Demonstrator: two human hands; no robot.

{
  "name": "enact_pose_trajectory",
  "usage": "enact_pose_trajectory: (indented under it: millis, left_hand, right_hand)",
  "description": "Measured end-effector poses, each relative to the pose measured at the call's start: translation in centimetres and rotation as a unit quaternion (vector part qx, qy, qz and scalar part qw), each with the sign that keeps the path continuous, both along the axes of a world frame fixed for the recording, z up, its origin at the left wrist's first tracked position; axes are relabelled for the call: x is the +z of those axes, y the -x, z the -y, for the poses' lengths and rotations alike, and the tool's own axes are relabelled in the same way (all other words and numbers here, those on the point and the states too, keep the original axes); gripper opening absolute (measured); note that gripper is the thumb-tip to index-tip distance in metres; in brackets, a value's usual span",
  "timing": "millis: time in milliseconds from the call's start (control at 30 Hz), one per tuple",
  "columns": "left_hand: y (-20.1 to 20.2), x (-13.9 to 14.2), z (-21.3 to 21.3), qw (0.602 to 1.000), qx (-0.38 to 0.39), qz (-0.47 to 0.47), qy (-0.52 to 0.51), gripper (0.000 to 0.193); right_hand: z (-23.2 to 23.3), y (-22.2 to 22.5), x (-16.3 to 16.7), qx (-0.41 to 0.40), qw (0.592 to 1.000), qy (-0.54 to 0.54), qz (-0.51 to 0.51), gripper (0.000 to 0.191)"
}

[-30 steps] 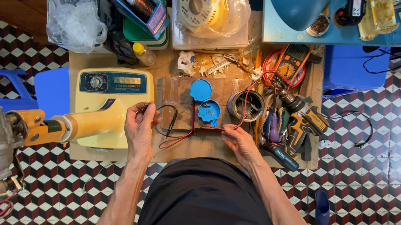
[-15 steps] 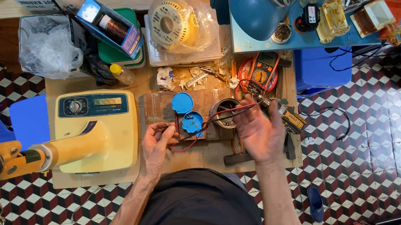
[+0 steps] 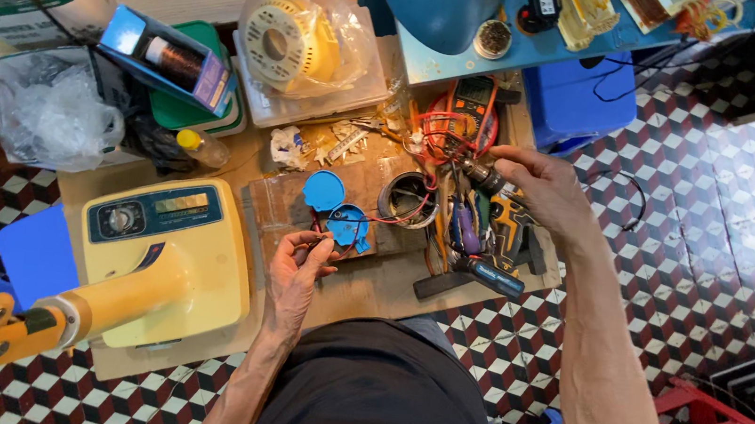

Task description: The person uses a screwdriver to adjust and tighten screws on a small electrical component, then uses a heat gun to apply heat to the same component. The person handles wires and a blue plastic cap during the process.

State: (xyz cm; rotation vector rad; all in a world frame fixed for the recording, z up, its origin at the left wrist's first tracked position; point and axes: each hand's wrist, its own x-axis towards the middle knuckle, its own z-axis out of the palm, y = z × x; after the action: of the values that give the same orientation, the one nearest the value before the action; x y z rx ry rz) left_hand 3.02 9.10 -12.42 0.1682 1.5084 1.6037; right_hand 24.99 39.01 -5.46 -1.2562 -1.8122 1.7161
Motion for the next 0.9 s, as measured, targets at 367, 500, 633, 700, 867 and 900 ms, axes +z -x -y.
enact_pose_trajectory:
  millis: [367, 500, 633, 700, 867, 900]
  left_hand:
    - [-1.9, -1.4, 1.0, 0.995, 0.063, 0.054, 0.063, 0.043]
    - [-2.8, -1.2, 0.9, 0.993, 0.07, 0.062, 0.078, 0.044]
    - [-3.9, -1.2, -0.5, 0.991, 0.056, 0.076, 0.097, 0.044]
    - [-4.4, -1.1, -1.6, 0.989, 0.052, 0.078, 0.116, 0.045]
    - [-5.1, -1.4, -4.5, 0.989, 0.03, 0.087, 0.113, 0.043]
    - [-5.2, -1.6, -5.2, 0.989, 0.028, 0.084, 0.122, 0.043]
  right_hand:
    - [5.0, -5.2, -11.0, -0.14, 0.886, -0.031, 0.441, 0.084]
    - [4.3, -6.3, -10.5, -0.156, 0.899, -0.005, 0.41, 0.069]
    - [5.7, -8.7, -8.4, -0.22, 0.923, 0.039, 0.313, 0.052]
    - [6.4, -10.5, -7.3, -0.261, 0.93, 0.091, 0.243, 0.045]
    - [2.2, -14.8, -6.5, -0.339, 0.886, 0.184, 0.257, 0.042]
    - [0.0, -15.1, -7.1, -0.338, 0.881, 0.162, 0.288, 0.043]
